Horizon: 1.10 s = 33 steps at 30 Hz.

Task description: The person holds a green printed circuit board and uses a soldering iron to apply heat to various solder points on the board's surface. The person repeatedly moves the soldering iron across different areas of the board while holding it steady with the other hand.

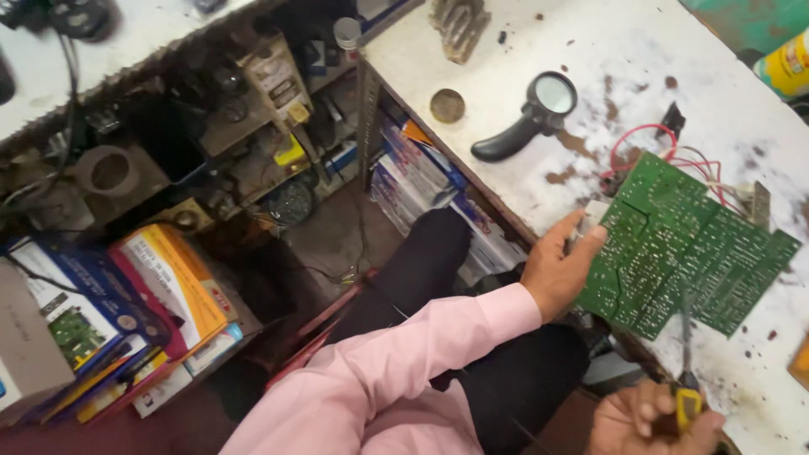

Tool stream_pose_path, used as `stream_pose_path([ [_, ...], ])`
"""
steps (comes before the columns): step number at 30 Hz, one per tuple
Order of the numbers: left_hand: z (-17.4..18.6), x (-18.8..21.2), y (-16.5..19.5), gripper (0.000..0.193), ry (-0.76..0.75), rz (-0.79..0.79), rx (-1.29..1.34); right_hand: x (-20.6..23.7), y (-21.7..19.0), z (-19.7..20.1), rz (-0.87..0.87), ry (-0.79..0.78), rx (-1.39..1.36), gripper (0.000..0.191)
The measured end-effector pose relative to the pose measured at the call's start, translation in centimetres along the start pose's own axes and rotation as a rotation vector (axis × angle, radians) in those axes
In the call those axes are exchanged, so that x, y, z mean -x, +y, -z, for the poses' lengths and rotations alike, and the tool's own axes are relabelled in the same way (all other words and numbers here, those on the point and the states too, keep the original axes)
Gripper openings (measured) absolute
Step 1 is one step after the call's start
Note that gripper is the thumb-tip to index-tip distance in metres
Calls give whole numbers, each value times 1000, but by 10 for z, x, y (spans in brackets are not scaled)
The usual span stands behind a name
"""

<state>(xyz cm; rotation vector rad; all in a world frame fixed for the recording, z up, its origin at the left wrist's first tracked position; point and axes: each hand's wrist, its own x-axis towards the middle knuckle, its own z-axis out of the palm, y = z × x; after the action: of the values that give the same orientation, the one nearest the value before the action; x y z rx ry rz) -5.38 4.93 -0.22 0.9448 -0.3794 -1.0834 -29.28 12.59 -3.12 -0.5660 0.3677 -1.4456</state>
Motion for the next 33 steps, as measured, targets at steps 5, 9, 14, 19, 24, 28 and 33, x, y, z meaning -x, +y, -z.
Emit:
stream_pose_path([
  [5, 20, 4, 15, 54, -91, -216, -436, 0, -4, -11, -16, 77, -73, 46],
  [9, 30, 18, 33, 44, -102, -342, -709, 2, -5, -23, -54, 65, -9, 46],
  [14, 69, 27, 53, 33, -152, -314, -610, -19, 1, -11, -47, 39, -71, 42],
  [19, 156, 46, 66, 22, -81, -151, -647, -25, 11, 0, -56, 77, -94, 39],
  [24, 207, 64, 71, 18, 131, -148, -683, -20, 13, -20, -23, 82, -72, 36],
  [28, 187, 66, 71, 17, 68, -29, -527, -8, 20, -47, 30, 127, 65, 34],
  [33, 124, 54, 80, 17, -119, -192, -571, -9, 22, -87, 240, 183, 549, 18],
])
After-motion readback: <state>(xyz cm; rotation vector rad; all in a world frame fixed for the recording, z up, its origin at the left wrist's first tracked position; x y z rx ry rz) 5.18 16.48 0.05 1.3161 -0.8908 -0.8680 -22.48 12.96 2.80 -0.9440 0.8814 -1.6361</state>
